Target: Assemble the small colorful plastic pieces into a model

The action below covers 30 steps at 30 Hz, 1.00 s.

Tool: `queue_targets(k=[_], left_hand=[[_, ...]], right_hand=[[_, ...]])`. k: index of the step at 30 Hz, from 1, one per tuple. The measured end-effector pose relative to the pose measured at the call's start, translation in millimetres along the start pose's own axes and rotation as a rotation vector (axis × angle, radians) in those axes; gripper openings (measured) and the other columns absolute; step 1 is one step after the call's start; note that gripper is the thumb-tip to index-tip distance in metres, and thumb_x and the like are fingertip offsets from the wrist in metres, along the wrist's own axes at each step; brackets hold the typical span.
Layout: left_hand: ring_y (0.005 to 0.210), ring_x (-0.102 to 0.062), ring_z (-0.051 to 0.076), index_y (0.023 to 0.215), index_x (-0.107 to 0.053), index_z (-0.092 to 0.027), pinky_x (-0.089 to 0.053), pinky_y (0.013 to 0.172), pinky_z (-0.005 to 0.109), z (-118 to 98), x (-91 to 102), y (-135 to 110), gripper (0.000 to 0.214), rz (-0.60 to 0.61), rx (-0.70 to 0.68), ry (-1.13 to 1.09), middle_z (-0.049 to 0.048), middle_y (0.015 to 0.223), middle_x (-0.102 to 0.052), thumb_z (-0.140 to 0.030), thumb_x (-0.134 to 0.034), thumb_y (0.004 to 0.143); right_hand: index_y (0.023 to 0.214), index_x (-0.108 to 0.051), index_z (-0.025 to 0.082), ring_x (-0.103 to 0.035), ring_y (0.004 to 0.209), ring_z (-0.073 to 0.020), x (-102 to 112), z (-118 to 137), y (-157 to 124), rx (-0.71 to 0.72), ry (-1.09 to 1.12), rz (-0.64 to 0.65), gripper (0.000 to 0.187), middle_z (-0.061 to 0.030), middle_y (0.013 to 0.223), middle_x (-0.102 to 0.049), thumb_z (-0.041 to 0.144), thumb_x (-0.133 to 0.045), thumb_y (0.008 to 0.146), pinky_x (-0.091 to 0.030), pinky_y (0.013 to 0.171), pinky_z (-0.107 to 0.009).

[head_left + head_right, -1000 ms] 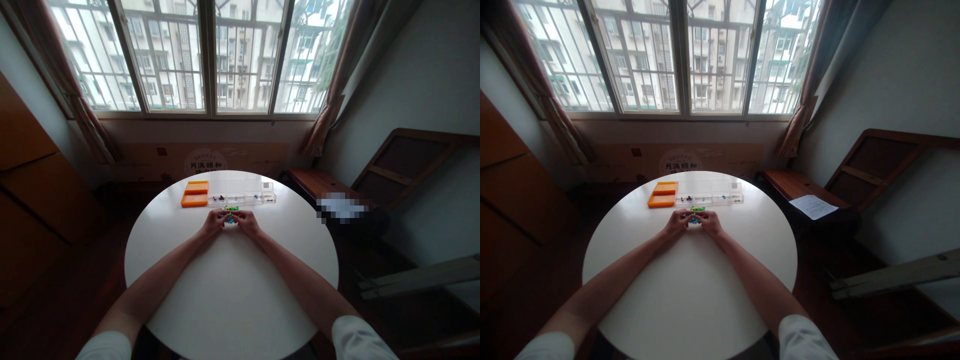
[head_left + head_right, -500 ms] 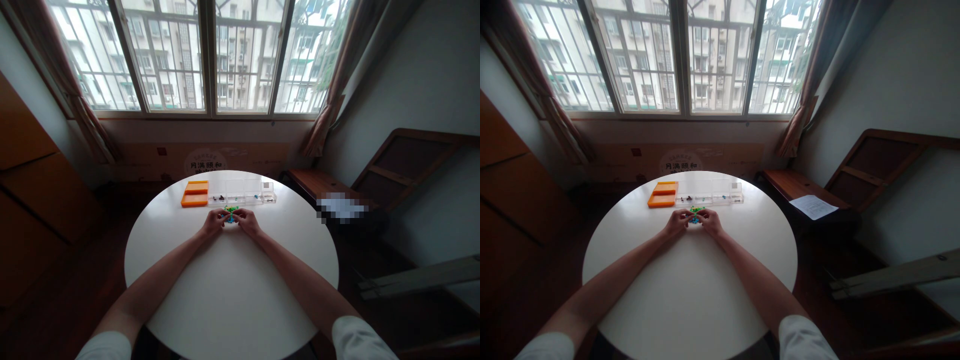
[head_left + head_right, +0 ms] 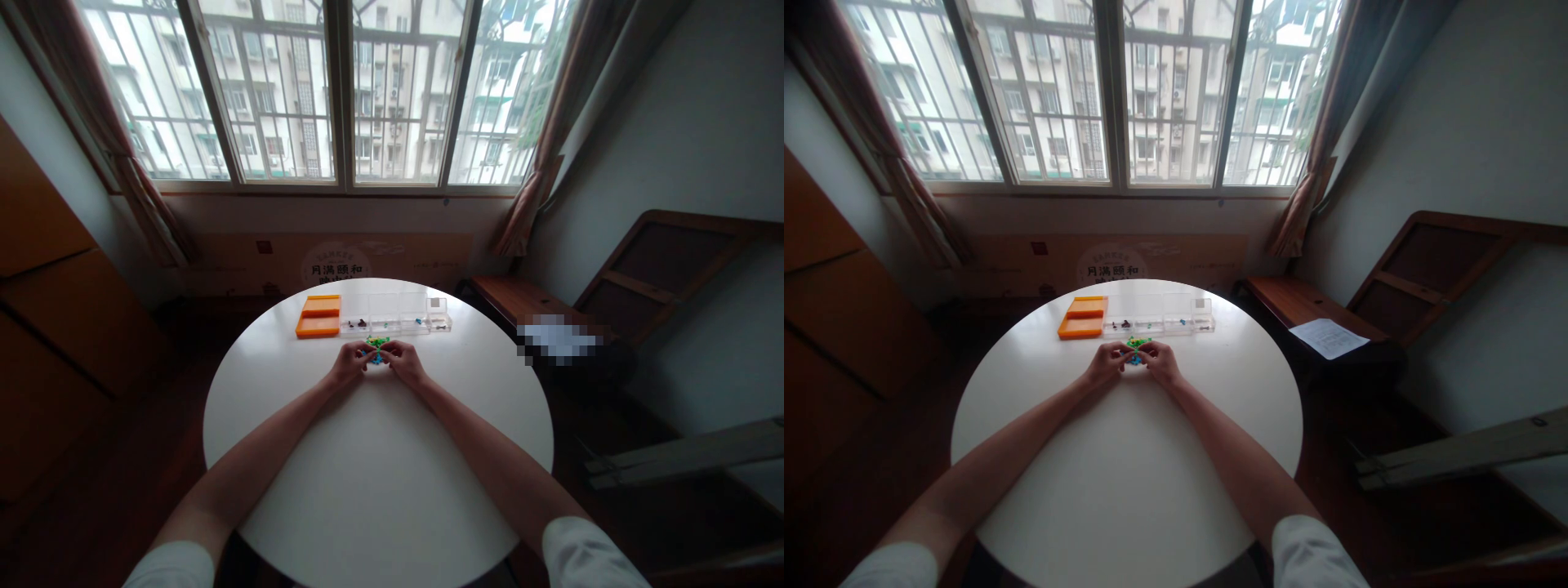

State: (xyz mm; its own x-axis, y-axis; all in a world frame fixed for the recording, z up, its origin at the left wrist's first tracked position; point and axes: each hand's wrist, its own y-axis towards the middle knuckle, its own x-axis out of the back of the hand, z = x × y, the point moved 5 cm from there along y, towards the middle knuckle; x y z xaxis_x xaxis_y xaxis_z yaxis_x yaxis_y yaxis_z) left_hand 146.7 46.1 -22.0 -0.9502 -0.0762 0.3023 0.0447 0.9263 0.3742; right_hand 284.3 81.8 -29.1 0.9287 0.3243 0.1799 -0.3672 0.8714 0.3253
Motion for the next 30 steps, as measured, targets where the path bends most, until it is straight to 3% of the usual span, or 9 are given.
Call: queue_targets(k=[12,20,30], left_hand=[[0.044,-0.051,0.007,0.082,-0.068,-0.009,-0.042,0.037,0.017,-4.9,-0.3,-0.6,0.034,-0.008,-0.018,-0.005,0.006,0.066,-0.062,-0.04,-0.062,0.071],[0.045,-0.052,0.007,0.086,-0.067,-0.009,-0.042,0.038,0.017,-5.3,0.1,-2.0,0.037,0.029,-0.008,0.017,0.0072,0.073,-0.065,-0.042,-0.063,0.069],[0.045,-0.051,0.007,0.086,-0.067,-0.009,-0.042,0.036,0.017,-0.2,-0.4,0.5,0.036,-0.024,-0.029,0.014,0.0078,0.075,-0.064,-0.041,-0.061,0.071]], right_hand=[[0.072,-0.06,0.015,-0.056,0.052,-0.0128,1.1,-2.1,0.3,-0.03,0.027,-0.028,0.019,-0.0007,0.059,-0.059,0.033,-0.062,0.066,-0.041,0.042,-0.021],[0.073,-0.059,0.014,-0.056,0.052,-0.0131,0.6,1.9,-0.8,-0.029,0.029,-0.025,0.021,-0.0006,0.056,-0.058,0.034,-0.063,0.066,-0.041,0.041,-0.02],[0.079,-0.064,0.014,-0.056,0.053,-0.0131,-0.4,3.4,-1.1,0.001,-0.003,0.003,0.03,-0.0032,0.061,-0.061,0.041,-0.063,0.067,-0.042,0.041,-0.02]])
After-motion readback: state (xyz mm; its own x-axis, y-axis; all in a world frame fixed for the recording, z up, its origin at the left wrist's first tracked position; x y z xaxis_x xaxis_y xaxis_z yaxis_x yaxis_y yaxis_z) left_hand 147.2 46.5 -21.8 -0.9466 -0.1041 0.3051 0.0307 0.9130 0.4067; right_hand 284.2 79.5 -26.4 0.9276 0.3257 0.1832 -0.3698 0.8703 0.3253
